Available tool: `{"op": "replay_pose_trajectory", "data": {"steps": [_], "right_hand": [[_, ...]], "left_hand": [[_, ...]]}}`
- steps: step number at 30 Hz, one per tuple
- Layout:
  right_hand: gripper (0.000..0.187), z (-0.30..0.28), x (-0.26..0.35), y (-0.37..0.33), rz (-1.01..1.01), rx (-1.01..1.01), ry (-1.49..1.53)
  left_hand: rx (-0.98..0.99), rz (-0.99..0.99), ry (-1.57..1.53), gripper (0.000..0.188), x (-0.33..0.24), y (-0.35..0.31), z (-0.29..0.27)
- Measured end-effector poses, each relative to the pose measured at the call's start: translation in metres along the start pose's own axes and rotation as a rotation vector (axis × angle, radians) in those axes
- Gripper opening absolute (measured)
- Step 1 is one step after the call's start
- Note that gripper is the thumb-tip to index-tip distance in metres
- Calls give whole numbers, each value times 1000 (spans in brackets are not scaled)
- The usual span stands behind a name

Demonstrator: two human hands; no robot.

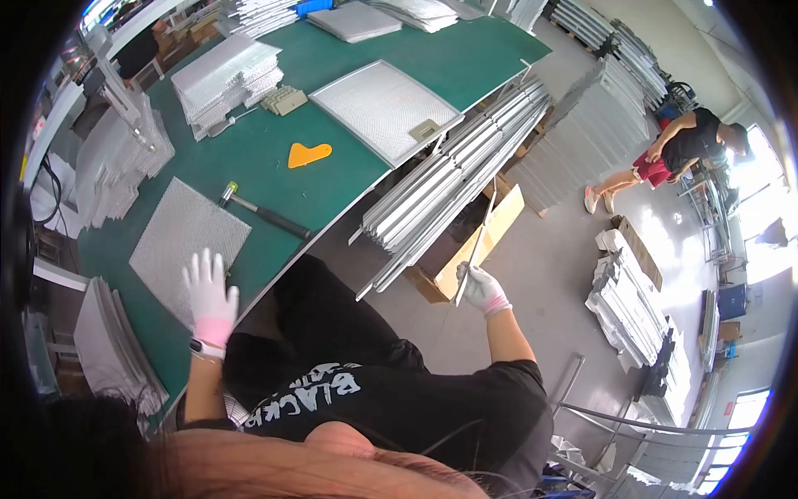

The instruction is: Assembling a mesh filter into a metal frame using a hammer and a power drill.

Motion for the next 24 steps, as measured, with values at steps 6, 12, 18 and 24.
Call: {"op": "replay_pose_trajectory", "data": {"steps": [6,12,18,24], "right_hand": [[19,242,-66,-65,52,556,335],[25,298,-100,-52,45,538,211],[10,271,-68,-10,-14,370,425],[38,130,49,34,-322,-41,448]], "left_hand": [[102,373,-1166,82,-173,-36,-2],[-59,370,-1690,42,-194,-22,-48],[-87,336,-1731,31,-164,-47,-63],[-791,66,-1617,52,-49,-90,-131]]}}
Point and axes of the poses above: each hand's wrist, its own y-axis towards the middle knuckle, its own z-axis out of the palm, x = y × z, the point moved 7 cm from there along y, towards the middle knuckle, and after that the axes turned 2 degrees about z, right-handed, at the moved point
